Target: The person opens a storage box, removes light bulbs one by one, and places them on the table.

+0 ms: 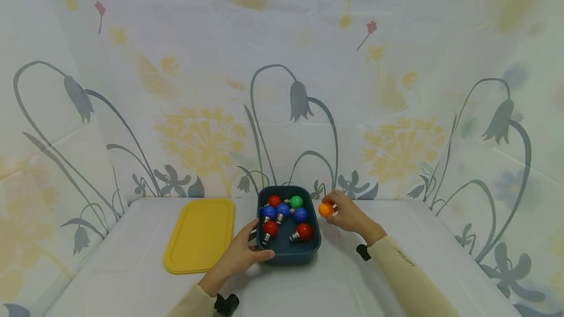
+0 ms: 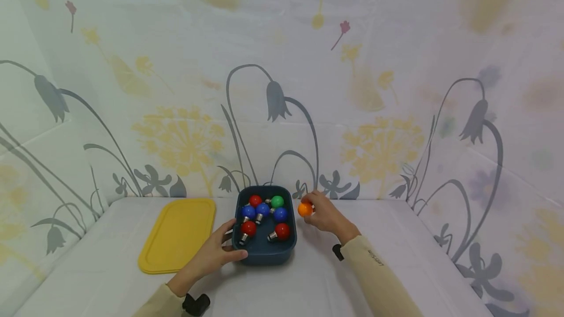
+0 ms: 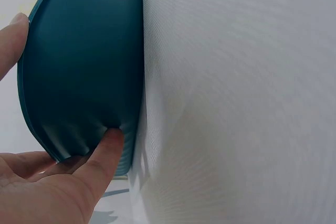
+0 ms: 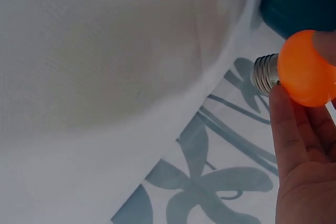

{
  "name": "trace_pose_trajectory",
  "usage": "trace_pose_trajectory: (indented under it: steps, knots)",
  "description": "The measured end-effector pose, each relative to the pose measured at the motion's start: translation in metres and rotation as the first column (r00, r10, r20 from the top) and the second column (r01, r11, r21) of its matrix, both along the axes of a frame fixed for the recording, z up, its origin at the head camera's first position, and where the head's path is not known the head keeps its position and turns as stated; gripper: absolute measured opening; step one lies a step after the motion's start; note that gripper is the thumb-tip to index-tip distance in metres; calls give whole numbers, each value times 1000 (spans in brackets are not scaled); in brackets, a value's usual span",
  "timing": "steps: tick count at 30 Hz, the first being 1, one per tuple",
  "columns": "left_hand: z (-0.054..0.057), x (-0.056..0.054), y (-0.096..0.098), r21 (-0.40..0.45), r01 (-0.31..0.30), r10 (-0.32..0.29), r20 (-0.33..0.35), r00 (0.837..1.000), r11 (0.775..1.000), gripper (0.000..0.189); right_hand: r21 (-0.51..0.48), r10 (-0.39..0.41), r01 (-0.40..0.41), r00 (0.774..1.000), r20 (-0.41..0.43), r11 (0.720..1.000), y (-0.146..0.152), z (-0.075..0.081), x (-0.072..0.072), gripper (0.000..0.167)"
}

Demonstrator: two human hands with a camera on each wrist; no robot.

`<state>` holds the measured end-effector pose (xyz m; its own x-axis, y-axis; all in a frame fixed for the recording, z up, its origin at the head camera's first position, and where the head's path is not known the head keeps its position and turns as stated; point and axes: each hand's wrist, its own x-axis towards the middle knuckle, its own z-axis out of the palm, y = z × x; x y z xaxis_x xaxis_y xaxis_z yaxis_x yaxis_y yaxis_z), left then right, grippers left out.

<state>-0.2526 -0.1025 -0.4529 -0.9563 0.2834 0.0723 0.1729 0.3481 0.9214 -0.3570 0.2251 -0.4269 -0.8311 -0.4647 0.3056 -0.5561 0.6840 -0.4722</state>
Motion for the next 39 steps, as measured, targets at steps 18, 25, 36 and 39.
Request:
trace_pose_trajectory:
  steps: [18, 25, 36, 39]
  knots:
    - [0, -1, 0, 9, 2, -3, 20, 1000, 1000, 98, 68, -61, 56, 995, 82, 996, 1, -19, -8, 34]
    - [1, -1, 0, 2, 2, -2, 17, 1000, 1000, 98, 68, -57, 51, 994, 90, 996, 1, -22, -8, 30]
    - [1, 0, 0, -4, -3, 3, 17, 1000, 1000, 98, 71, -56, 52, 996, 63, 996, 2, -25, -10, 34]
    - [1, 1, 0, -8, -8, 8, 16, 1000, 1000, 98, 70, -61, 57, 996, 59, 996, 2, -25, -10, 35]
